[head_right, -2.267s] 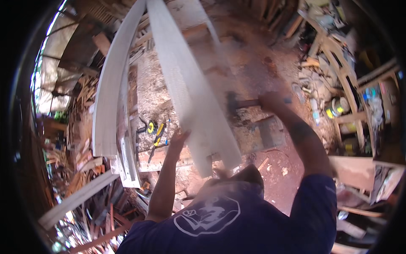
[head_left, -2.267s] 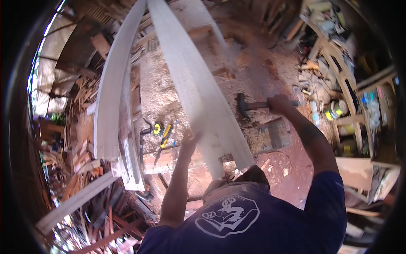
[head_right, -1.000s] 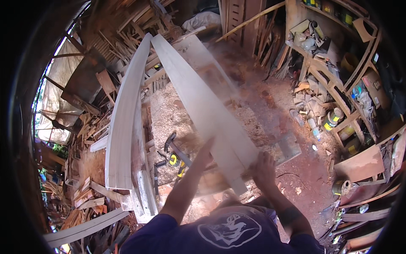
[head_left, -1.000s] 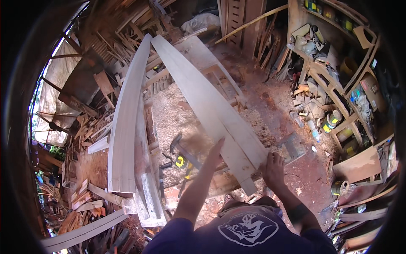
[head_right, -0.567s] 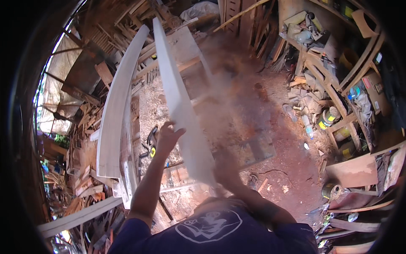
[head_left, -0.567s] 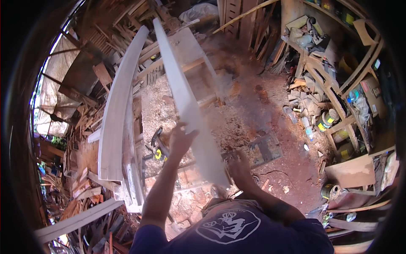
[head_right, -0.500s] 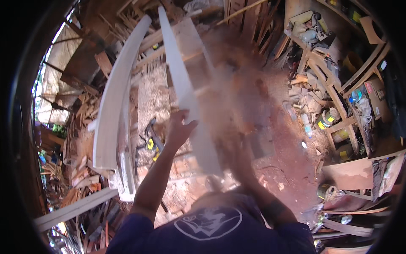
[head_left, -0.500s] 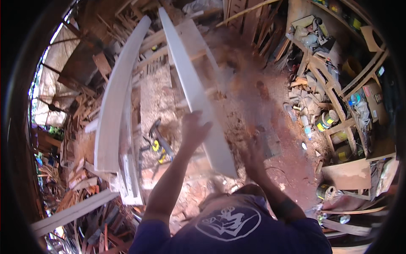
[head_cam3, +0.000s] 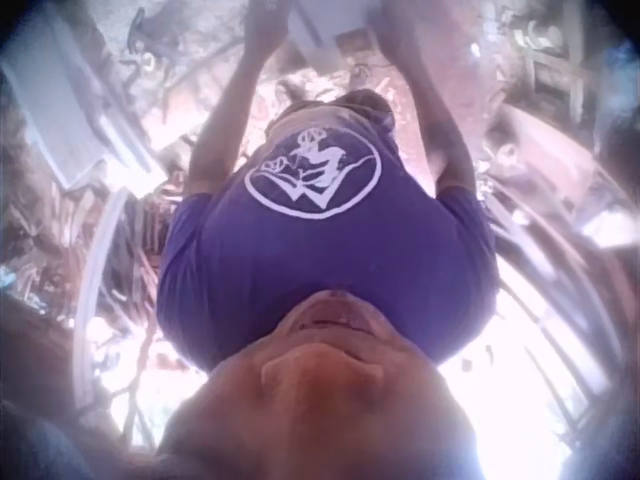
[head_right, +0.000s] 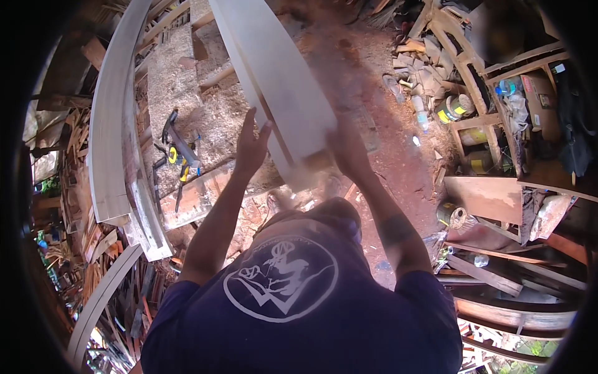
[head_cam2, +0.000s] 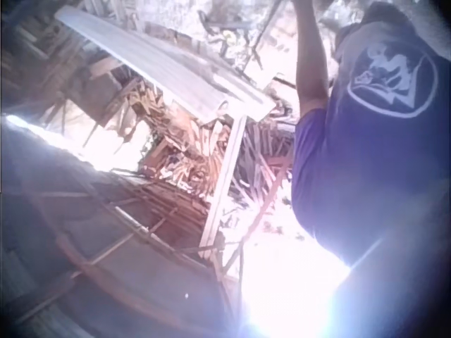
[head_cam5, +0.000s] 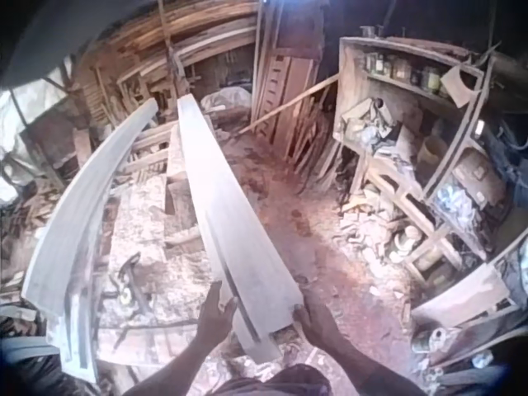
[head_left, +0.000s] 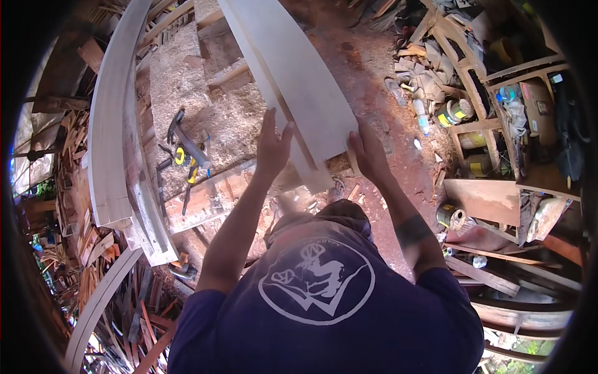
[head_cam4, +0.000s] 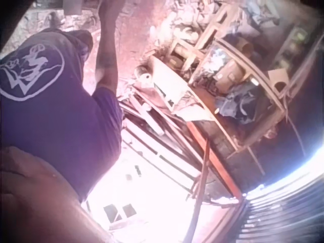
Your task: The person uses a hammer and a chisel to carve and refine a joint in a wooden beam, occasionally moving the beam to reach different sides.
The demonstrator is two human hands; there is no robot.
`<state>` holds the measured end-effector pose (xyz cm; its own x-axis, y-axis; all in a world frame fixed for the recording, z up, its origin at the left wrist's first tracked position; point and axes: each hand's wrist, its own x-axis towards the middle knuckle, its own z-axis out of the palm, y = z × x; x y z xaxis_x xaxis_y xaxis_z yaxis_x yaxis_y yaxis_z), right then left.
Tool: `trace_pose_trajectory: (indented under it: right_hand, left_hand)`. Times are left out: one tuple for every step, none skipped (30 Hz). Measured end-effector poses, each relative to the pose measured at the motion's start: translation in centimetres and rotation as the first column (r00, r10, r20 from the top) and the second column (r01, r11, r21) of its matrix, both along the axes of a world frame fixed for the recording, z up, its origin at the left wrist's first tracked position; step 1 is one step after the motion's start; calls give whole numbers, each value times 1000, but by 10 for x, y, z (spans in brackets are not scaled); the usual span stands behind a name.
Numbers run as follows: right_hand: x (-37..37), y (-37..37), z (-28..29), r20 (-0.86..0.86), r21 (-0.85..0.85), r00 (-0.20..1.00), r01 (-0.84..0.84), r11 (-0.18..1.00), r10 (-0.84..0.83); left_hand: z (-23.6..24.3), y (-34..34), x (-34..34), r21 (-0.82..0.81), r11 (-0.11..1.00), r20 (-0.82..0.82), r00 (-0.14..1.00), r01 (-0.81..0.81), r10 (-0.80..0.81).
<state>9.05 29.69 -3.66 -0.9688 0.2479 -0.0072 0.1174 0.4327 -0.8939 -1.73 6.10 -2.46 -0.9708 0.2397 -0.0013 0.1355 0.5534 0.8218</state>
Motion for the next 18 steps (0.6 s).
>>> trace_pose_trajectory:
  right_hand:
    - [-1, 1, 4, -73, 65, 997, -10, 998, 14]
    - [-3, 1, 9, -26, 44, 1000, -3, 999, 4]
    - [-4, 2, 14, -7, 28, 1000, -1, 1000, 2]
    - [-4, 2, 19, 32, 15, 999, 6, 1000, -7]
    - [-2, 3, 23, -100, 130, 995, 23, 991, -10]
    - [2, 3, 27, -125, 167, 988, 114, 979, -94]
    - [11, 3, 31, -138, 198, 973, 212, 957, -187]
    - [21, 4, 34, -159, 230, 948, 306, 924, -275]
    - [33, 4, 36, -112, 134, 946, 318, 939, -305]
    - [51, 2, 39, -57, 36, 942, 333, 942, -331]
    - [69, 1, 41, -43, -56, 936, 348, 936, -350]
    - [80, -3, 39, 72, -153, 944, 329, 932, -321]
    - [91, -11, 38, 141, -243, 949, 311, 919, -283]
    - [100, -19, 36, 204, -333, 949, 298, 894, -241]
    - [106, -28, 34, 223, -185, 951, 259, 948, -216]
    - [110, -39, 32, 249, -33, 949, 208, 978, -194]
    - [110, -50, 31, 304, 108, 934, 162, 981, -188]
    - [107, -60, 30, 183, 200, 973, 104, 974, -142]
  left_hand:
    - [0, 1, 3, -23, 1000, -38, 999, 14, -15]
    - [-1, 1, 7, -51, 998, -65, 997, 30, -33]
    - [-1, -1, 13, -6, 998, -48, 997, 61, -61]
    - [0, -2, 19, 25, 997, 14, 997, 77, -78]
    - [0, -4, 27, 68, 995, 80, 994, 74, -80]
    - [2, -7, 36, 110, 991, 148, 985, 70, -86]
    - [5, -10, 44, 64, 991, 100, 987, 117, -123]
    - [8, -13, 50, 18, 987, 48, 986, 159, -159]
    - [13, -17, 57, -47, 981, 59, 981, 187, -184]
    - [18, -23, 63, -66, 964, -64, 963, 258, -262]
    - [23, -29, 69, -103, 941, -127, 934, 321, -333]
    - [28, -34, 72, -157, 915, -246, 883, 371, -400]
    - [32, -40, 75, -164, 900, -207, 878, 404, -431]
    - [34, -45, 76, -185, 887, -228, 859, 424, -458]
    - [35, -50, 77, -235, 876, -266, 839, 421, -474]
    - [36, -56, 77, -159, 894, -202, 872, 419, -445]
    - [35, -60, 77, -117, 913, -150, 901, 392, -406]
    - [34, -65, 75, -102, 912, -132, 903, 397, -408]
